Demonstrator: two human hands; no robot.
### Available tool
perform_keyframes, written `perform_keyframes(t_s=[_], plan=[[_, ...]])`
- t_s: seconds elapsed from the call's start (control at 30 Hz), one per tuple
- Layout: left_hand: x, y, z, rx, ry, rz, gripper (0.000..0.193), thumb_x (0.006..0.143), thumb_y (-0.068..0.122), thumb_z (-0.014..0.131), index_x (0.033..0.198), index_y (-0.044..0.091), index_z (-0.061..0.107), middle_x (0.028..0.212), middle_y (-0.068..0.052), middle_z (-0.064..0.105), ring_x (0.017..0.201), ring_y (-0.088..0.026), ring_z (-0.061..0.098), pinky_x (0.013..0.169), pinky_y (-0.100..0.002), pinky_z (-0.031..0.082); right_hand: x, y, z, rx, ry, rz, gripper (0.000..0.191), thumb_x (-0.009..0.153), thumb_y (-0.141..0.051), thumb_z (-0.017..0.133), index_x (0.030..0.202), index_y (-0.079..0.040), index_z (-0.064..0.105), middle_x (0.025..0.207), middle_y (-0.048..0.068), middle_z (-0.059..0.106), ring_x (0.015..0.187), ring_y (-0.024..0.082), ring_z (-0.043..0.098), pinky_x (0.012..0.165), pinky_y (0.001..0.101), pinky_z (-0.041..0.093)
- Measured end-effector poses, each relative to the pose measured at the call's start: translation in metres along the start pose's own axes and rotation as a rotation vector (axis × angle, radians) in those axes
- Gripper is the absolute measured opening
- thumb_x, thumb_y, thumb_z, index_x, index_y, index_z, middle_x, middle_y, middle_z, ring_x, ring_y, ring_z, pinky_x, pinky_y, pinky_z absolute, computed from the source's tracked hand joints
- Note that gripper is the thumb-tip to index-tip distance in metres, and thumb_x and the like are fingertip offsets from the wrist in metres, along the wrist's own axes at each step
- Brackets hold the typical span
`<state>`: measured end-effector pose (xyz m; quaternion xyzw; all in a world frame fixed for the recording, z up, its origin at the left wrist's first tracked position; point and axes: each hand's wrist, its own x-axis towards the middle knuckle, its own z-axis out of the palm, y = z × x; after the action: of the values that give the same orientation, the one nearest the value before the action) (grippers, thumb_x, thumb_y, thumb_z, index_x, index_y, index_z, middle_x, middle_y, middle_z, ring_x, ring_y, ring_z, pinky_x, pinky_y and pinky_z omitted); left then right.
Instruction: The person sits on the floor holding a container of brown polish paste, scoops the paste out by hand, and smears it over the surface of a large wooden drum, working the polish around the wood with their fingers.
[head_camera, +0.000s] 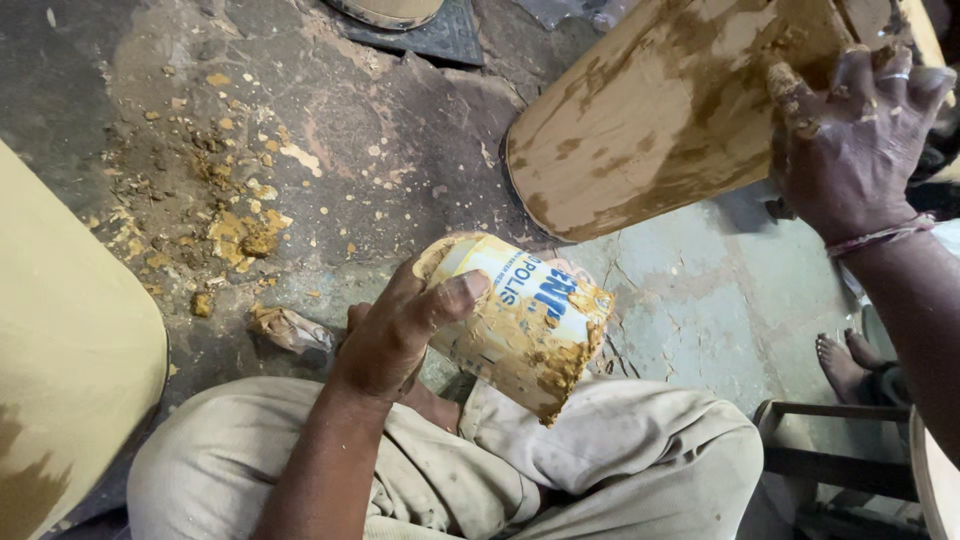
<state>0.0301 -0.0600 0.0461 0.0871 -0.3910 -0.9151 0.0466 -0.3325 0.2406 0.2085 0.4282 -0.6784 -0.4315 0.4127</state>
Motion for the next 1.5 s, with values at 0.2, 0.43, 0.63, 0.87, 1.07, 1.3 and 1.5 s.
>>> perform_keyframes(t_s=[0.2, 0.43, 0.63, 0.87, 1.07, 1.3, 1.5], plan=[[0.002, -0.006, -0.003, 0.024, 0.028, -0.014, 0.079, 0.072, 0.055, 0.070, 0.134, 0.006, 0.066, 0.117, -0.011, 0.072, 0.106, -0.023, 0.067, 0.090, -0.045, 0.055, 0.001, 0.000, 0.011, -0.029, -0.002, 0.008, 0.050, 0.095, -0.020, 0.064, 0.145, -0.025, 0.060, 0.137, 0.013, 0.044, 0.144, 0.031, 0.031, 0.121, 0.0507, 0.021], [0.001, -0.004, -0.001, 0.094, 0.047, -0.005, 0.085, 0.069, 0.057, 0.068, 0.134, 0.003, 0.065, 0.119, -0.017, 0.071, 0.110, -0.025, 0.066, 0.098, -0.043, 0.050, 0.002, 0.000, 0.012, -0.050, -0.040, 0.005, 0.050, 0.093, -0.023, 0.066, 0.143, -0.028, 0.061, 0.138, 0.012, 0.043, 0.146, 0.031, 0.029, 0.123, 0.0516, 0.018], [0.001, 0.001, 0.001, 0.050, 0.029, -0.012, 0.082, 0.068, 0.055, 0.068, 0.133, 0.005, 0.064, 0.116, -0.012, 0.071, 0.111, -0.025, 0.065, 0.096, -0.042, 0.050, -0.003, 0.003, -0.002, 0.101, -0.078, -0.005, 0.040, 0.091, -0.024, 0.066, 0.131, -0.023, 0.065, 0.130, 0.010, 0.049, 0.141, 0.030, 0.036, 0.115, 0.0477, 0.028], [0.002, 0.000, 0.001, 0.032, 0.008, 0.000, 0.080, 0.069, 0.054, 0.069, 0.132, 0.003, 0.065, 0.116, -0.013, 0.072, 0.109, -0.025, 0.065, 0.097, -0.041, 0.050, -0.002, 0.008, 0.004, 0.063, 0.016, -0.040, 0.041, 0.099, -0.022, 0.061, 0.140, -0.026, 0.065, 0.126, 0.000, 0.053, 0.137, 0.025, 0.036, 0.117, 0.0449, 0.026], [0.000, 0.000, 0.000, 0.051, 0.051, -0.039, 0.080, 0.068, 0.054, 0.068, 0.133, 0.007, 0.065, 0.116, -0.010, 0.072, 0.109, -0.021, 0.066, 0.096, -0.039, 0.050, -0.007, 0.014, 0.006, 0.022, 0.030, -0.038, 0.032, 0.105, -0.025, 0.057, 0.136, -0.026, 0.065, 0.121, -0.002, 0.056, 0.127, 0.021, 0.043, 0.111, 0.0408, 0.028], [0.003, -0.003, -0.001, -0.005, -0.043, 0.029, 0.084, 0.072, 0.055, 0.072, 0.134, -0.001, 0.063, 0.119, -0.018, 0.070, 0.112, -0.027, 0.064, 0.100, -0.042, 0.049, -0.009, 0.026, -0.016, -0.051, -0.035, -0.089, 0.025, 0.109, -0.029, 0.055, 0.132, -0.026, 0.065, 0.117, -0.005, 0.061, 0.111, 0.015, 0.051, 0.102, 0.0345, 0.031], [0.002, -0.005, 0.000, 0.052, 0.040, -0.024, 0.087, 0.067, 0.056, 0.071, 0.137, 0.005, 0.061, 0.122, -0.015, 0.071, 0.115, -0.026, 0.065, 0.100, -0.042, 0.049, 0.001, 0.018, -0.035, 0.042, -0.045, -0.086, 0.025, 0.116, -0.032, 0.059, 0.141, -0.028, 0.065, 0.113, -0.007, 0.065, 0.101, 0.012, 0.055, 0.100, 0.0350, 0.035]])
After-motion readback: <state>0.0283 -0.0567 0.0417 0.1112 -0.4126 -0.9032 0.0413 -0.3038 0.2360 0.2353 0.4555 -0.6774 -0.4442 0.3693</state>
